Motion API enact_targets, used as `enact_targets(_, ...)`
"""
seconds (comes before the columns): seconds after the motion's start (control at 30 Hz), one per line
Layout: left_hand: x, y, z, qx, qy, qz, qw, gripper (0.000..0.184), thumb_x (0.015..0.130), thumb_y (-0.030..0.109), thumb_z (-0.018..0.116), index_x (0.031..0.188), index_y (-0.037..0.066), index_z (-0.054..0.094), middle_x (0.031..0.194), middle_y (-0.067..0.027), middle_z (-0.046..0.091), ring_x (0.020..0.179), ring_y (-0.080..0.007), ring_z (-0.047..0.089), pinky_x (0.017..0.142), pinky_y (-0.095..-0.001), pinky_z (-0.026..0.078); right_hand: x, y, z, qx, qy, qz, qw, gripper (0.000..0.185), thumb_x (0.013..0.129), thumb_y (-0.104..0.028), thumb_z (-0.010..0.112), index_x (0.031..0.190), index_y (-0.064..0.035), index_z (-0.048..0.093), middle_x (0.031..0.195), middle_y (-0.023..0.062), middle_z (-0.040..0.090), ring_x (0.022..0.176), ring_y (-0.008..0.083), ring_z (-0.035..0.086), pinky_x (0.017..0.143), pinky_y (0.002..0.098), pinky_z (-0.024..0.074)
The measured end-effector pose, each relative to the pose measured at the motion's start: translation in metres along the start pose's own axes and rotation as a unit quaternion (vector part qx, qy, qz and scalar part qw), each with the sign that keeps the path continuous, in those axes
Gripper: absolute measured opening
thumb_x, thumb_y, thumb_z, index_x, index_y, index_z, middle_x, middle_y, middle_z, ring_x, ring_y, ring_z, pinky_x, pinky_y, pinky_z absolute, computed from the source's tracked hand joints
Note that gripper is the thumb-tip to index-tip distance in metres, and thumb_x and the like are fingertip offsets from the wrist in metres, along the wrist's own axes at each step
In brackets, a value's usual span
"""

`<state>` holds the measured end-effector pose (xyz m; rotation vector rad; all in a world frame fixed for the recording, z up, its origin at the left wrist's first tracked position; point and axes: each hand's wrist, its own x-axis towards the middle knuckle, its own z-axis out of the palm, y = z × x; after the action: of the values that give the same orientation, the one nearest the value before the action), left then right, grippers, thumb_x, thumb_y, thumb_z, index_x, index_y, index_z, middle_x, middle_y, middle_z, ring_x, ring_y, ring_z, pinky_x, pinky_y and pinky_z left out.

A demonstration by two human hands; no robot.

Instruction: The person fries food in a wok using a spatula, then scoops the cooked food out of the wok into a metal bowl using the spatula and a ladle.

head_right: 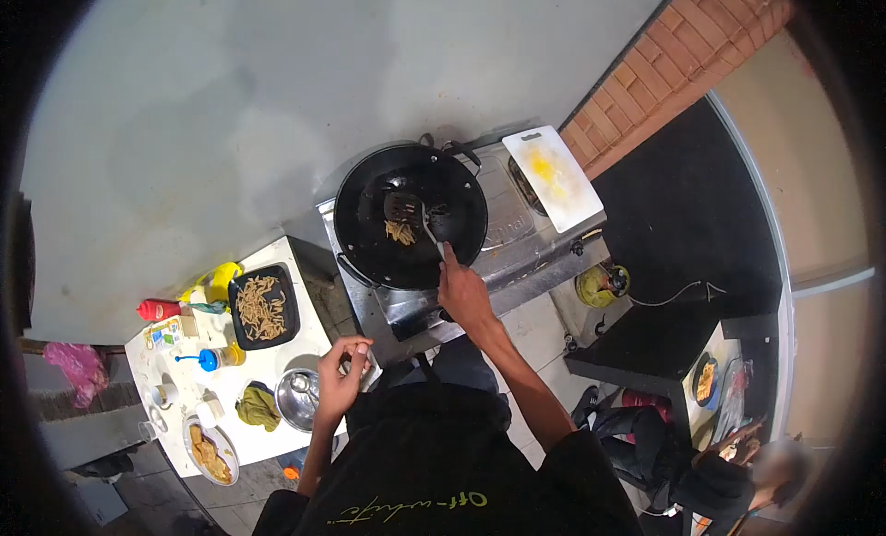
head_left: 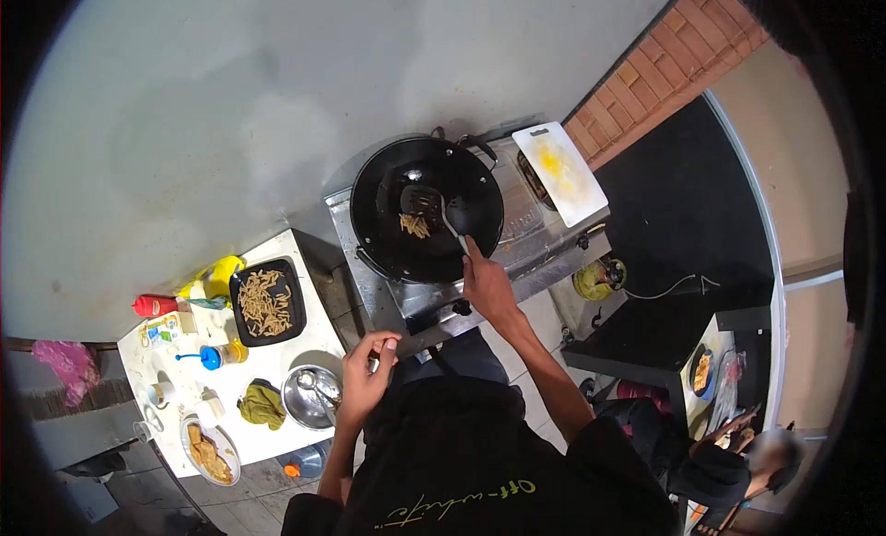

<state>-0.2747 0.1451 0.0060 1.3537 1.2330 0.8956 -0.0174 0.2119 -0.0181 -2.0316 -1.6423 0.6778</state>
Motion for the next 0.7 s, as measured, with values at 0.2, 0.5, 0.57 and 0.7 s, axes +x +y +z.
enact_targets(0.2,0.005,0.002,-0.001,0.012,-0.015,0.008,1.000,0.013,0.096,0.012,0.059,0.099,0.001,0.066,0.070,-0.0058,0.062,0.067,-0.0120,0.062,0.064,-0.0267,0.048,-0.008,0.018,0.013,-0.079,0.037,-0.111,0.990,0.053,0.093,-0.011,0.052,0.142,0.0022,0.036,0.080,0.0264,0.063,0.068,0.0438,0.063,0.062,0.0516,0.0512)
enact_targets(0.5,0.001,0.004,0.000,0.010,-0.016,0.003,1.000,0.012,0.095,0.010,0.059,0.099,0.001,0.066,0.070,-0.0052,0.061,0.067,-0.0111,0.060,0.064,-0.0259,0.047,-0.011,0.021,0.011,-0.141,0.057,-0.084,0.985,0.053,0.093,-0.009,0.052,0.142,0.0023,0.036,0.081,0.0269,0.063,0.069,0.0427,0.065,0.062,0.0502,0.0529)
enact_targets(0.57,0.000,0.002,0.001,0.005,-0.014,0.003,1.000,0.012,0.095,0.010,0.059,0.099,0.001,0.066,0.070,-0.0050,0.061,0.067,-0.0110,0.060,0.064,-0.0259,0.047,-0.003,0.024,0.009,-0.085,0.076,-0.012,0.993,0.049,0.094,-0.010,0.050,0.139,0.0068,0.038,0.079,0.0300,0.064,0.072,0.0454,0.065,0.064,0.0517,0.0524)
enact_targets(0.7,-0.002,0.000,0.006,0.003,-0.018,-0.009,1.000,0.012,0.095,0.010,0.059,0.099,0.001,0.066,0.070,-0.0049,0.061,0.066,-0.0109,0.061,0.064,-0.0257,0.047,0.009,0.020,-0.002,-0.080,0.067,0.030,0.994,0.045,0.095,-0.011,0.048,0.134,0.0107,0.041,0.078,0.0328,0.064,0.074,0.0469,0.064,0.065,0.0533,0.0514)
